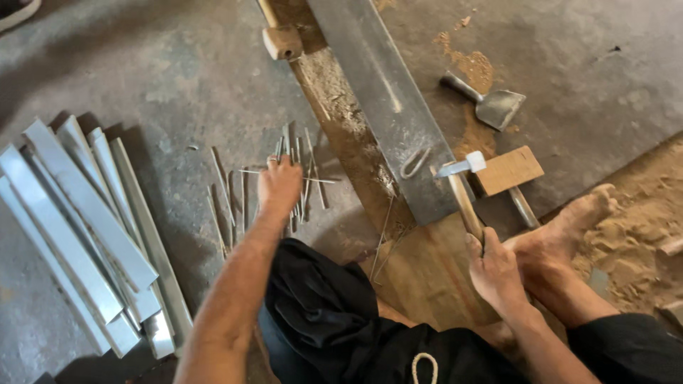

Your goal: The person sits on the workshop floor and bends short metal rods into U-shaped pieces. They hold each rod against a metal block with one hand and strike it with a hammer, then place the formed piece on a growing pile and pick up the next rod.

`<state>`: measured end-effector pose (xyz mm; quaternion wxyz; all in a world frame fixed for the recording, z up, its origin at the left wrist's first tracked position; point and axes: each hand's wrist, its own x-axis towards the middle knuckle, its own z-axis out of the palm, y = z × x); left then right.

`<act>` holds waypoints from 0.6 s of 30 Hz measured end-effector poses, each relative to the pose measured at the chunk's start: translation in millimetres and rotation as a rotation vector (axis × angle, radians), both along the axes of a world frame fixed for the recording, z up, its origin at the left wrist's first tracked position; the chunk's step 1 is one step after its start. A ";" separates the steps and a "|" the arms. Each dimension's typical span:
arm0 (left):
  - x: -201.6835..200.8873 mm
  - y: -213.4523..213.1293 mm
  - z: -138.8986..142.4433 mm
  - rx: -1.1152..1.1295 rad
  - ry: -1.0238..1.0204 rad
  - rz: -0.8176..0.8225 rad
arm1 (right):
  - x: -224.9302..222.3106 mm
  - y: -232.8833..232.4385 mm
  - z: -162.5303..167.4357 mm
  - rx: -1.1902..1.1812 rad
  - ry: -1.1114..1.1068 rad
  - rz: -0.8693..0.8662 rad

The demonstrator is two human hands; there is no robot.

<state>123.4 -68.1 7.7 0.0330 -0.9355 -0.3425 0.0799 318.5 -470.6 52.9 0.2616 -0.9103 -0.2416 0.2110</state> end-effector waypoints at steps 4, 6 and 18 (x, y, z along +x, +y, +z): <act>-16.1 12.8 -0.4 0.121 -0.018 -0.238 | -4.4 4.9 7.9 0.046 -0.243 0.162; -19.5 20.1 10.7 0.096 -0.131 -0.260 | -6.7 9.3 11.7 -0.035 -0.197 0.206; 46.0 22.9 59.9 -0.249 -0.565 0.252 | 4.4 -5.7 9.1 0.032 -0.006 0.096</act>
